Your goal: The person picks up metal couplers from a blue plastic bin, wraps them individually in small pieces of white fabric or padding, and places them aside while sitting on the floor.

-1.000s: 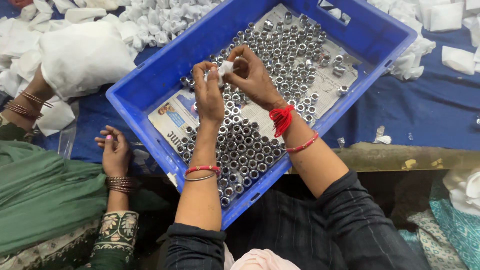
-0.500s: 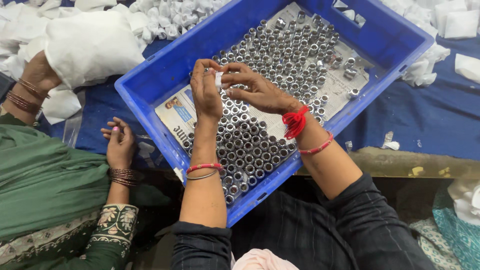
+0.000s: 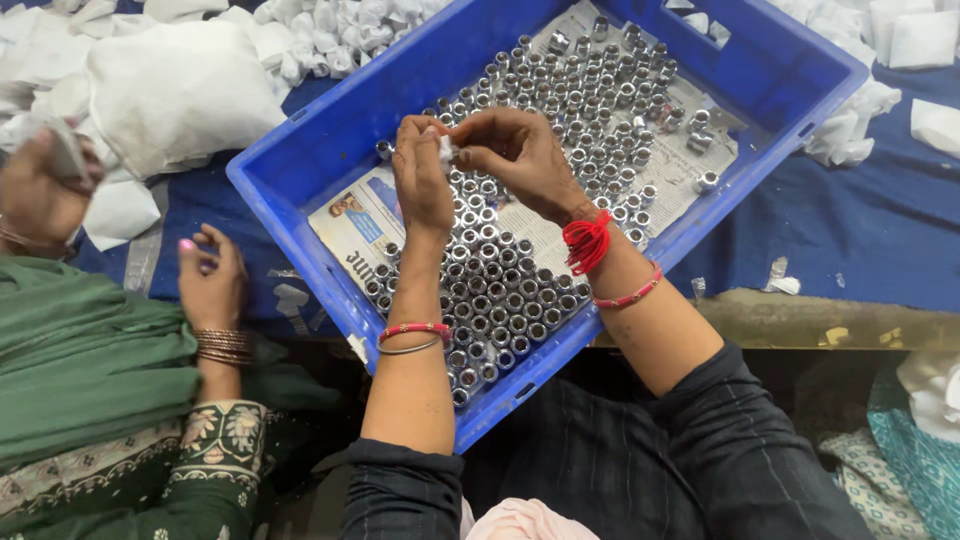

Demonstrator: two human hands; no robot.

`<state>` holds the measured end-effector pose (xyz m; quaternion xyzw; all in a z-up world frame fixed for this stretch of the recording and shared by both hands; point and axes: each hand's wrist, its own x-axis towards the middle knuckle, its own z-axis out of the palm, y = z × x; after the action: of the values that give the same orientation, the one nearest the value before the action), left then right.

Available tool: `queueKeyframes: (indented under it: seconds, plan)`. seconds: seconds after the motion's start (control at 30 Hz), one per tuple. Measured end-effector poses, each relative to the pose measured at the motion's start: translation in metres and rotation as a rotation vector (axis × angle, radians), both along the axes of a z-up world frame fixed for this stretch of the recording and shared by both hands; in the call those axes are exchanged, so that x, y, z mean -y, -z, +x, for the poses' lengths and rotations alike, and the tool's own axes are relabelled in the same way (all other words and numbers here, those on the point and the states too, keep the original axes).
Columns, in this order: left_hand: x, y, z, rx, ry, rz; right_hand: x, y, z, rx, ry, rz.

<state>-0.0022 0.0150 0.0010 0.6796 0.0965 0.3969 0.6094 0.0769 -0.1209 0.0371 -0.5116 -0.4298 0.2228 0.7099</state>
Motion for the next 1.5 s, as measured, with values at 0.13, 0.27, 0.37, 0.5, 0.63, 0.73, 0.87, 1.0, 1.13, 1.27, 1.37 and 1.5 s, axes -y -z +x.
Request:
queueKeyframes:
  seconds: [0.13, 0.27, 0.37, 0.5, 0.63, 0.73, 0.87, 1.0, 1.13, 1.27, 1.37, 1.5]
  plan:
    - [0.002, 0.003, 0.001, -0.039, 0.040, -0.035, -0.002, 0.003, 0.003, 0.056, 0.064, -0.030]
    - [0.004, 0.001, 0.001, -0.043, 0.008, 0.034, -0.003, 0.007, 0.005, 0.108, 0.147, -0.108]
    - [0.006, 0.000, 0.000, -0.062, 0.059, -0.045, -0.003, 0.008, 0.005, 0.143, 0.162, -0.126]
    - [0.009, 0.003, -0.001, -0.035, 0.080, -0.017, -0.003, 0.012, 0.006, 0.326, 0.183, -0.082]
    - [0.011, 0.005, 0.002, -0.007, 0.089, -0.013, -0.008, 0.019, -0.001, 0.264, 0.237, -0.086]
    - [0.008, 0.012, 0.004, -0.084, 0.021, 0.040, -0.008, 0.021, 0.000, 0.283, 0.287, -0.138]
    - [0.008, 0.025, 0.016, 0.063, 0.036, -0.119, -0.012, 0.018, 0.002, 0.242, 0.214, -0.164]
    - [-0.006, 0.025, 0.015, 0.090, 0.006, -0.281, -0.007, 0.013, 0.002, 0.168, 0.066, -0.076]
    - [-0.005, 0.024, 0.016, 0.062, -0.028, -0.295, -0.009, 0.012, -0.002, 0.266, 0.150, -0.114]
    - [0.000, 0.026, 0.015, 0.045, -0.053, -0.116, -0.008, 0.011, -0.002, 0.221, 0.230, -0.239]
    - [0.003, 0.021, 0.010, -0.003, -0.063, -0.068, -0.009, 0.012, 0.000, 0.247, 0.256, -0.321]
    - [0.006, 0.014, 0.004, -0.089, -0.078, -0.002, -0.006, 0.015, 0.007, 0.340, 0.216, -0.288]
